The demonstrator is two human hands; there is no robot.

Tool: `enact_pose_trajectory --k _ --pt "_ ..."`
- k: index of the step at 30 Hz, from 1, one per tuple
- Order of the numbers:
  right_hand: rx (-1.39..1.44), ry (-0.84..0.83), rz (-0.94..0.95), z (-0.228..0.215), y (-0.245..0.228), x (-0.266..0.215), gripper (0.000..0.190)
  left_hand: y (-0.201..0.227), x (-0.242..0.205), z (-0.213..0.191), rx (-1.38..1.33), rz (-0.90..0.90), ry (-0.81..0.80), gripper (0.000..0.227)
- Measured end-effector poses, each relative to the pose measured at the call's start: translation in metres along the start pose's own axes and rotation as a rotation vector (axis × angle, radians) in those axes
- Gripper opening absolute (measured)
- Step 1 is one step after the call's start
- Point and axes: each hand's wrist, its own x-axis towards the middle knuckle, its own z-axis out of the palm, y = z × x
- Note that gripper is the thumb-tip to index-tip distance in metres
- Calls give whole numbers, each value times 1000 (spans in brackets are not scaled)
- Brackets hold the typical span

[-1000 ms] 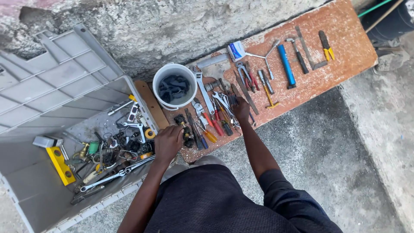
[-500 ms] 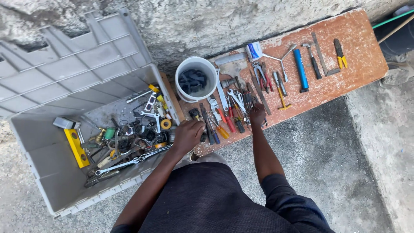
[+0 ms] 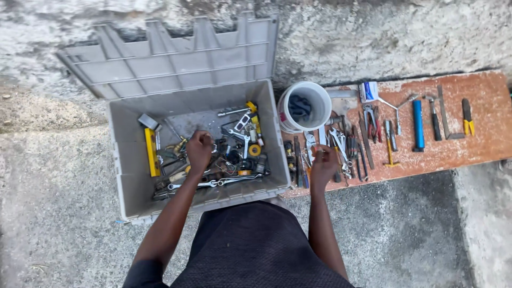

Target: Organizing and sorting various hand tools from a large plastic storage bin onto a wooden bench.

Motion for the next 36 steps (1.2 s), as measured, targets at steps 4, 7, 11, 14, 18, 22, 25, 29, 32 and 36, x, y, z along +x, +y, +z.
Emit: enact_pose_trajectory --k 4,7,11,14,18,22,25,29,32,36 --pt "112 -230 -207 39 -66 -43 6 -57 23 26 96 114 -36 5" --pt "61 -389 -283 52 -76 -67 8 -82 20 70 92 219 -279 10" --pt "1 -431 -272 46 -76 -84 14 -122 18 143 317 167 -618 31" --pt "-28 -376 -260 35 -70 -91 12 -77 3 149 562 153 -677 46" --pt "-56 -348 -323 30 -52 -92 10 -64 -6 180 755 11 -700 24" --pt "-45 -328 -312 33 -50 -91 10 -128 7 215 555 -128 -743 22" --pt "-69 -366 -363 31 -51 -90 10 -67 7 158 578 -110 -786 26" --pt "-46 -453 -317 35 -44 -84 12 14 18 79 144 81 -693 24" --pt "12 -505 -236 32 -39 -80 17 69 13 43 -130 57 -738 21" --pt "167 -551 -39 31 -10 -80 15 145 -16 17 -470 -37 -756 16"
